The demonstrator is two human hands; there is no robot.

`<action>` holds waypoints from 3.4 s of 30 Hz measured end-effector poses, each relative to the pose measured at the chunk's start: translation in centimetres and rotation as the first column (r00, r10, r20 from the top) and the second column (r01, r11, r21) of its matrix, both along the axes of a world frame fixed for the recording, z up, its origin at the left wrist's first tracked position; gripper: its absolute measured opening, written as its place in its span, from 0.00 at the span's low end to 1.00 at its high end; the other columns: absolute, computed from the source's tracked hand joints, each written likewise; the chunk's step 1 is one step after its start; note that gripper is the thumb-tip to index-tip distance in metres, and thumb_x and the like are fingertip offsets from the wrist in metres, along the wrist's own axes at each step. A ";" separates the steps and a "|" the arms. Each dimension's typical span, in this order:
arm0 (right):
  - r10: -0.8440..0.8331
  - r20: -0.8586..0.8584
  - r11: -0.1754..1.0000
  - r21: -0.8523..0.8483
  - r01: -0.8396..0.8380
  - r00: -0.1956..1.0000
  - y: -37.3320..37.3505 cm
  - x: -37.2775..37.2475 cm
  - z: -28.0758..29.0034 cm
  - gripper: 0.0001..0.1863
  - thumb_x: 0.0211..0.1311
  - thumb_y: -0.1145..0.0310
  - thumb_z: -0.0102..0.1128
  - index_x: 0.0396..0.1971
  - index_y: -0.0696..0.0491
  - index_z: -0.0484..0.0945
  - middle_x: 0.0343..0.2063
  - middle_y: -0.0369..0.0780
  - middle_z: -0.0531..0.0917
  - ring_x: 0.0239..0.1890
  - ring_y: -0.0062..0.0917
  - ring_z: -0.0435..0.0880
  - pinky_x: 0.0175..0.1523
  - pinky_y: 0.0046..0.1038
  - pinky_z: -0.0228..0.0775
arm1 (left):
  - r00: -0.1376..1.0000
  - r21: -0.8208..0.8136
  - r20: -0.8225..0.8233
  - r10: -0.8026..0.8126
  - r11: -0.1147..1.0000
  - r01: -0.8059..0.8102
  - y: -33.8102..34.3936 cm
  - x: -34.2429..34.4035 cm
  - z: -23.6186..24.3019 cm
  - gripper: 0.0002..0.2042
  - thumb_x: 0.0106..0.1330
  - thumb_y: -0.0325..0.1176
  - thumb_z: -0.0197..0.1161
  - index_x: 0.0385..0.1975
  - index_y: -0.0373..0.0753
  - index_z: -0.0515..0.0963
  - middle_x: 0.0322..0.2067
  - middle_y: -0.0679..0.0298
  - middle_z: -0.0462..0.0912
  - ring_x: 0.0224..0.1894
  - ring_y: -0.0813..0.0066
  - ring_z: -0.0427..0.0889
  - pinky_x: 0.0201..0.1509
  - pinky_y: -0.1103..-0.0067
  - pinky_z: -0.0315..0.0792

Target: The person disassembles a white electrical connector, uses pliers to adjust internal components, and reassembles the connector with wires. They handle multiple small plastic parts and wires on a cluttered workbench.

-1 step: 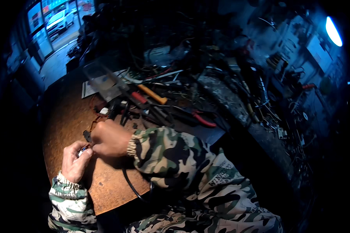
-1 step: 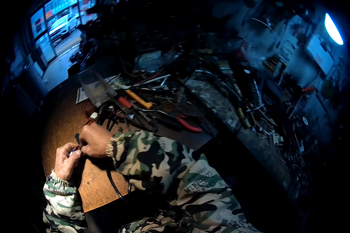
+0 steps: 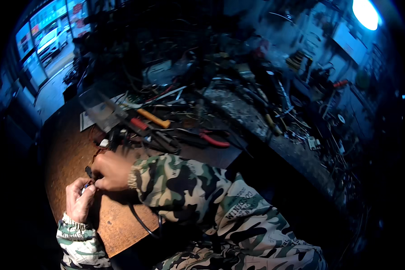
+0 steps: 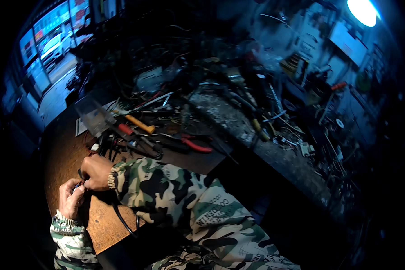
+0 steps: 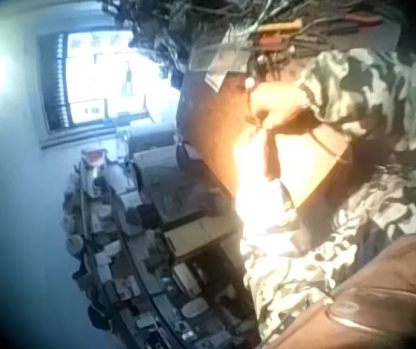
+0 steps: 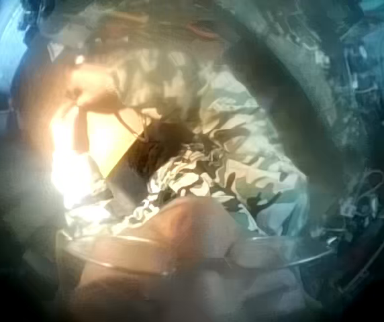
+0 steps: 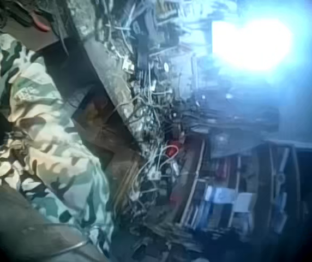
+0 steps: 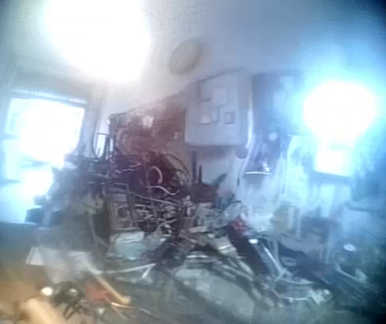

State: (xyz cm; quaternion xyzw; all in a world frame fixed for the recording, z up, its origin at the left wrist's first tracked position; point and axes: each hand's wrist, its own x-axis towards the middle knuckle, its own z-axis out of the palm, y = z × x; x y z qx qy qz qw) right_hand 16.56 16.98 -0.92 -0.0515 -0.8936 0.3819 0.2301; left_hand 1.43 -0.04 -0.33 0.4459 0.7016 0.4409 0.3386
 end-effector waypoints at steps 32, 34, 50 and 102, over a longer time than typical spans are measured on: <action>-0.980 0.186 -0.111 -0.241 0.964 -0.067 6.2 67.1 3.2 0.19 0.56 0.63 0.70 0.38 0.65 0.87 0.33 0.41 0.87 0.36 0.24 0.83 0.44 0.26 0.72 | 0.990 0.085 0.112 -0.084 0.994 0.075 0.9 -1.6 -2.1 0.11 0.68 0.39 0.66 0.36 0.39 0.76 0.23 0.68 0.79 0.13 0.90 0.63 0.14 0.89 0.53; -0.983 0.172 -0.105 -0.208 0.972 -0.069 6.2 66.7 2.9 0.20 0.51 0.62 0.74 0.36 0.65 0.87 0.31 0.42 0.87 0.35 0.25 0.83 0.44 0.28 0.72 | 0.990 0.115 0.109 -0.085 0.991 0.073 0.9 -1.6 -2.5 0.10 0.69 0.38 0.65 0.36 0.39 0.76 0.23 0.67 0.79 0.13 0.91 0.63 0.14 0.89 0.53; -0.998 0.051 -0.042 -0.051 0.998 -0.040 6.8 67.6 1.6 0.13 0.56 0.72 0.65 0.37 0.66 0.87 0.29 0.43 0.89 0.33 0.23 0.85 0.43 0.27 0.76 | 0.994 0.121 0.088 -0.059 0.991 0.048 0.7 -1.4 -2.2 0.09 0.71 0.38 0.64 0.36 0.39 0.76 0.24 0.66 0.81 0.13 0.91 0.62 0.15 0.89 0.53; -0.822 -0.407 0.355 0.180 0.917 0.398 1.6 42.2 13.5 0.16 0.77 0.66 0.55 0.56 0.59 0.80 0.51 0.41 0.85 0.52 0.27 0.83 0.61 0.29 0.73 | 0.991 -0.036 0.117 -0.057 0.997 0.061 0.6 0.6 0.4 0.13 0.69 0.34 0.66 0.46 0.32 0.80 0.30 0.67 0.83 0.24 0.89 0.70 0.26 0.88 0.62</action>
